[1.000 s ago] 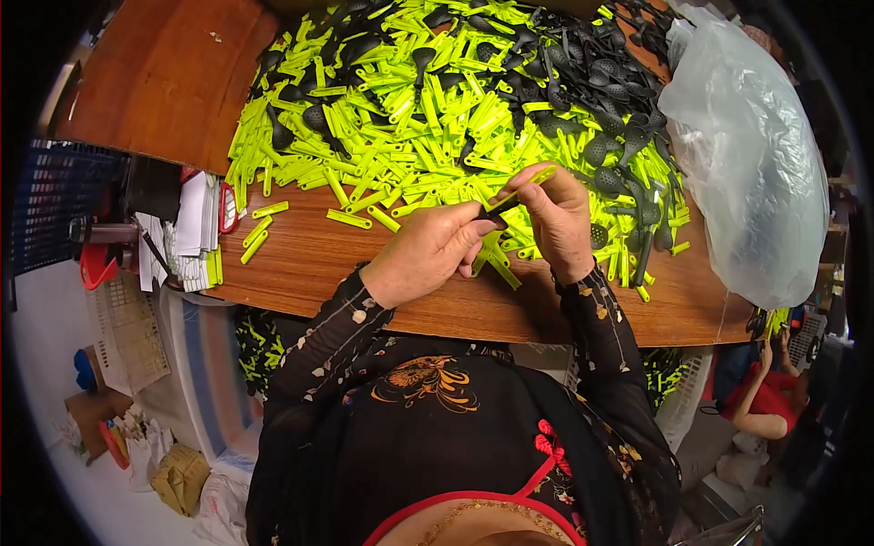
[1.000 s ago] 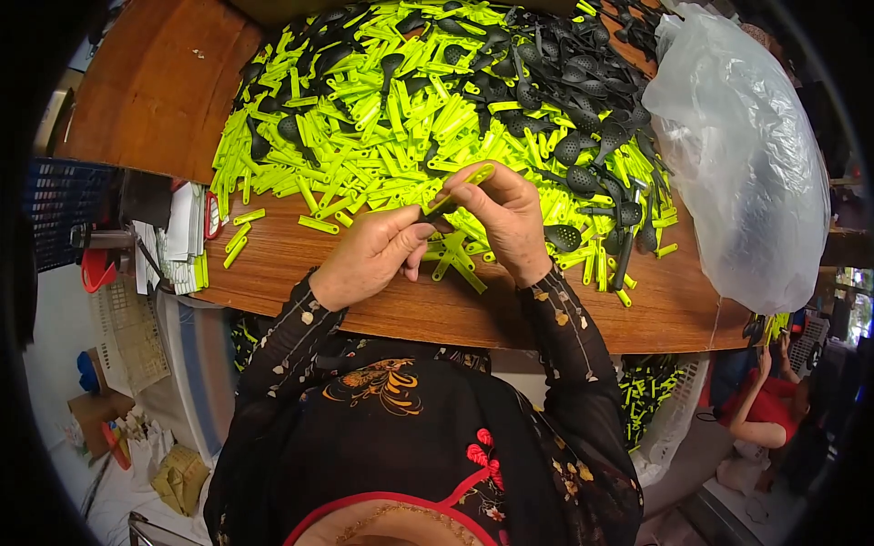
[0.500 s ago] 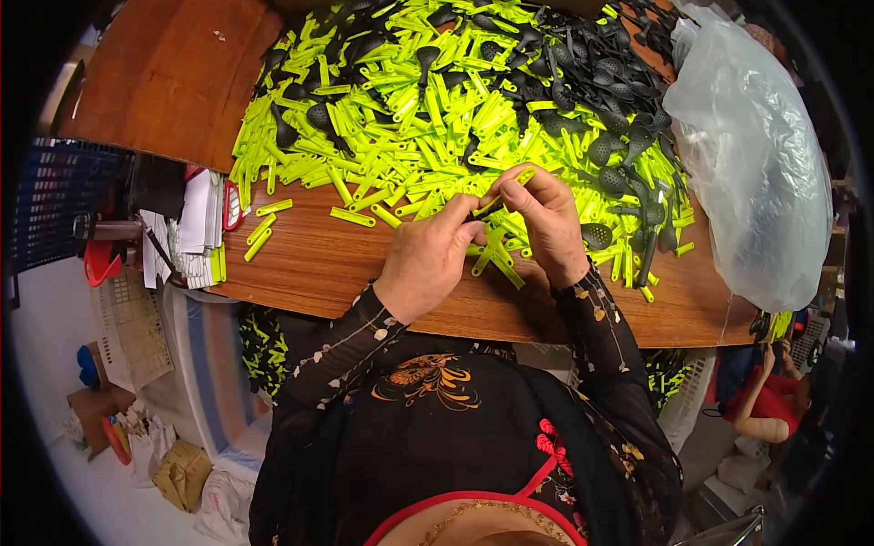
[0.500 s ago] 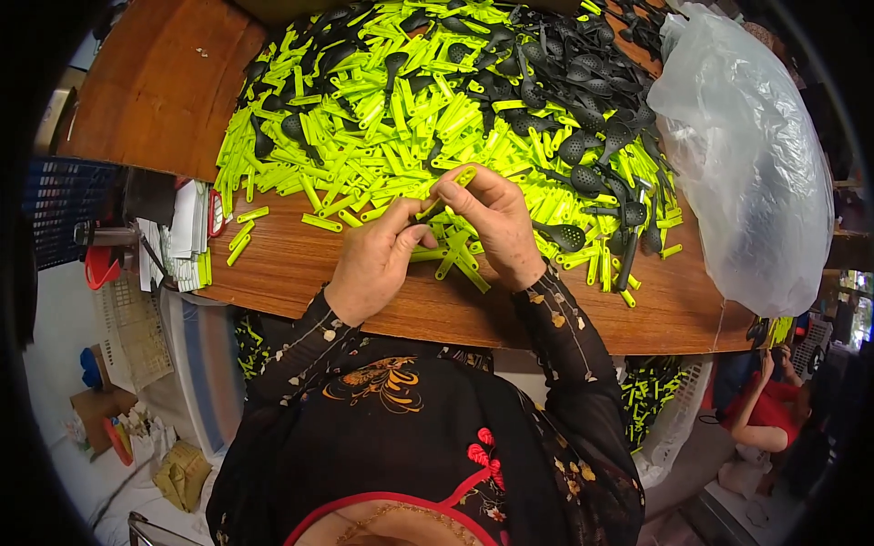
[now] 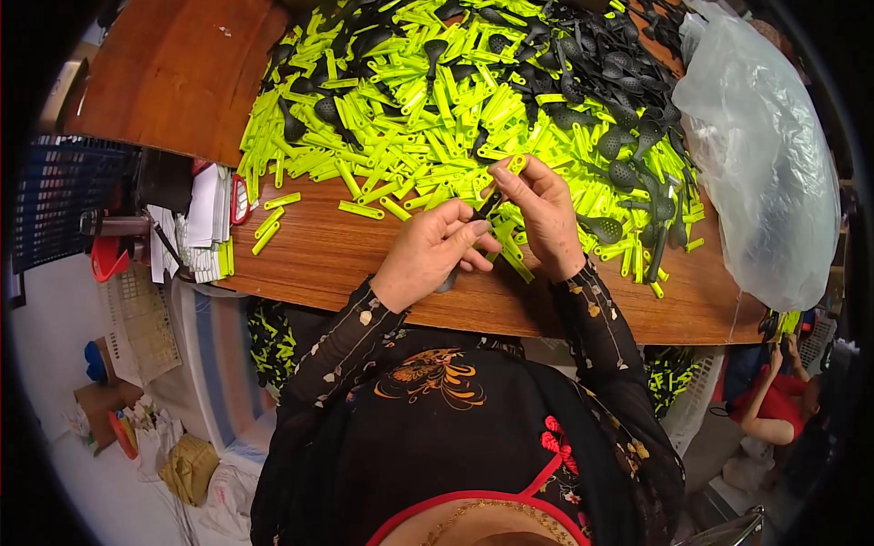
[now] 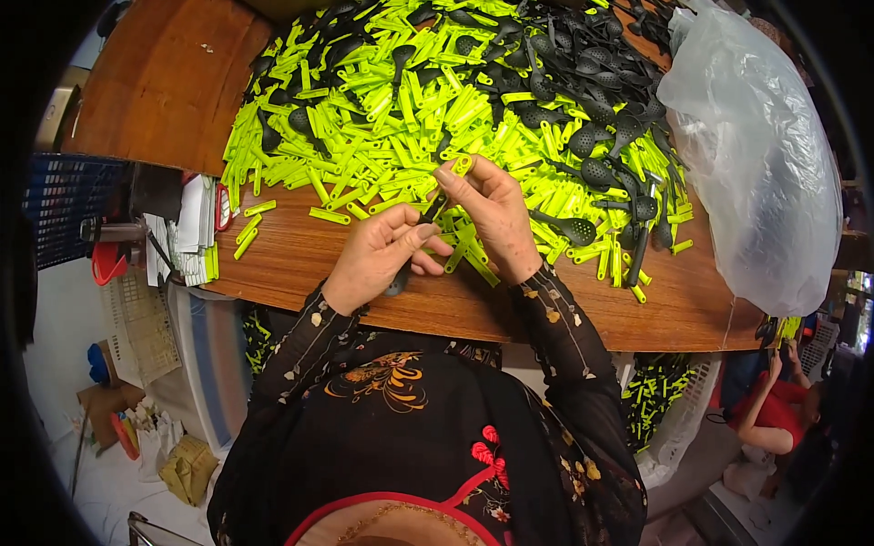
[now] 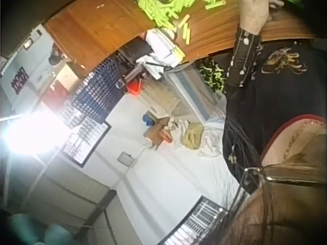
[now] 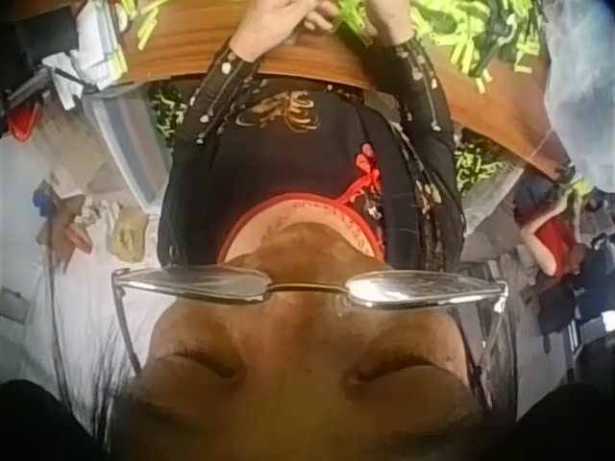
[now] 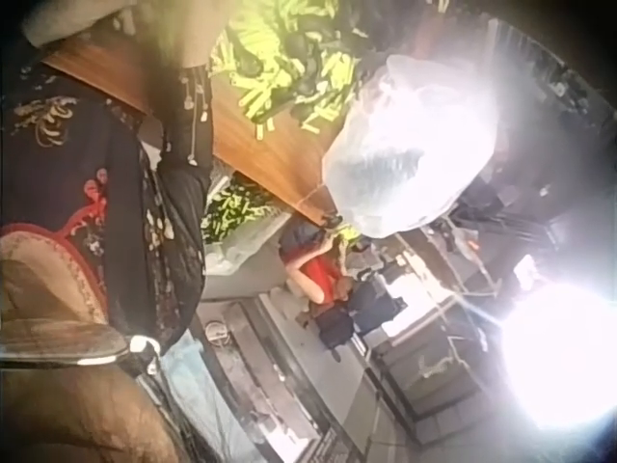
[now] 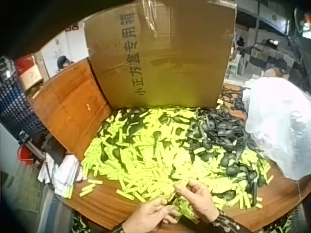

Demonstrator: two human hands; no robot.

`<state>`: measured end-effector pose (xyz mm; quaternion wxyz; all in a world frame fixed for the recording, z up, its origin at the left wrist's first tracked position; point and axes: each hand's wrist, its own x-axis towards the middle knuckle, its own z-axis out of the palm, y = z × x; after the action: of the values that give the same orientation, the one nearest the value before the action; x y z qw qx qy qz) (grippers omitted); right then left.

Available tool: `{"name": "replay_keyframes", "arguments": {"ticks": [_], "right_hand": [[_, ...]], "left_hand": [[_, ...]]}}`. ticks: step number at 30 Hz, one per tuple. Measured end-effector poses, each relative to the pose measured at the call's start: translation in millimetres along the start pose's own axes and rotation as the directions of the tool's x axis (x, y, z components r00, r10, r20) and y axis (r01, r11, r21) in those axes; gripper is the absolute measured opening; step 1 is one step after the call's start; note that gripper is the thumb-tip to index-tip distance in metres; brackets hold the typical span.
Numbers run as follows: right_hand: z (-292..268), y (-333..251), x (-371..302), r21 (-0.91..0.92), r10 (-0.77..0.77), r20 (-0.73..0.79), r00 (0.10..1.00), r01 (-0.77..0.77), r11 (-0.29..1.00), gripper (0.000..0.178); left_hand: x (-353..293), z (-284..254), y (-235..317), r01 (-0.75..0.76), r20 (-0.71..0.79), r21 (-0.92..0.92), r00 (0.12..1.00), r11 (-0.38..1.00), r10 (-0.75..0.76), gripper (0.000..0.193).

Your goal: The person assembles small yellow plastic handles and black plastic heads into finished components by hand, using a small hammer to secure them.

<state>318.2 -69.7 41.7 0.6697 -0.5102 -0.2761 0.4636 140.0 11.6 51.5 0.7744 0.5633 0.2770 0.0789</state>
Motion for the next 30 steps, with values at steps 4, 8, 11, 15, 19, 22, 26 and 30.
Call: {"name": "replay_keyframes", "arguments": {"ticks": [4, 8, 11, 15, 19, 22, 26, 30], "right_hand": [[0.6, -1.2, -0.3, 0.039, 0.019, 0.029, 0.999, -0.021, 0.999, 0.025], [0.5, 0.0, -1.9, 0.100, 0.063, 0.034, 0.997, -0.066, 0.993, 0.029], [1.8, 2.6, -4.6, 0.035, 0.040, 0.041, 0.998, -0.041, 0.999, 0.029], [6.7, 2.8, -10.5, -0.028, 0.046, 0.057, 0.997, -0.045, 0.999, 0.027], [1.4, -14.4, -17.9, -0.003, -0.073, 0.174, 0.982, 0.075, 0.997, 0.030], [-13.9, -27.9, -11.1, -0.065, -0.412, 0.505, 0.758, 0.510, 0.858, 0.018], [-3.0, -52.2, -21.5, -0.182, -0.489, 0.525, 0.697, 0.653, 0.735, 0.008], [-10.0, -50.3, -18.8, -0.240, -0.492, 0.537, 0.685, 0.683, 0.690, 0.008]], "left_hand": [[-3.6, -2.4, 13.3, 0.110, 0.040, -0.034, 0.993, 0.993, -0.109, 0.025], [-3.7, -5.3, 9.5, 0.118, 0.046, -0.053, 0.992, 0.992, -0.115, 0.024], [-2.9, -2.6, 5.8, 0.088, -0.011, -0.052, 0.996, 0.995, -0.088, 0.023], [-5.6, 1.9, 2.1, -0.010, -0.103, 0.116, 0.994, 0.993, 0.022, 0.021], [-10.6, -4.4, -1.5, -0.286, -0.080, 0.748, 0.856, 0.599, 0.510, 0.019], [-12.6, -12.8, 17.8, -0.592, 0.213, 0.796, 0.472, 0.129, 0.855, 0.021], [-19.8, -16.7, 34.1, -0.574, 0.307, 0.819, 0.407, -0.021, 0.860, 0.030], [-20.2, -15.5, 33.5, -0.560, 0.286, 0.828, 0.383, -0.025, 0.878, 0.028]]}}
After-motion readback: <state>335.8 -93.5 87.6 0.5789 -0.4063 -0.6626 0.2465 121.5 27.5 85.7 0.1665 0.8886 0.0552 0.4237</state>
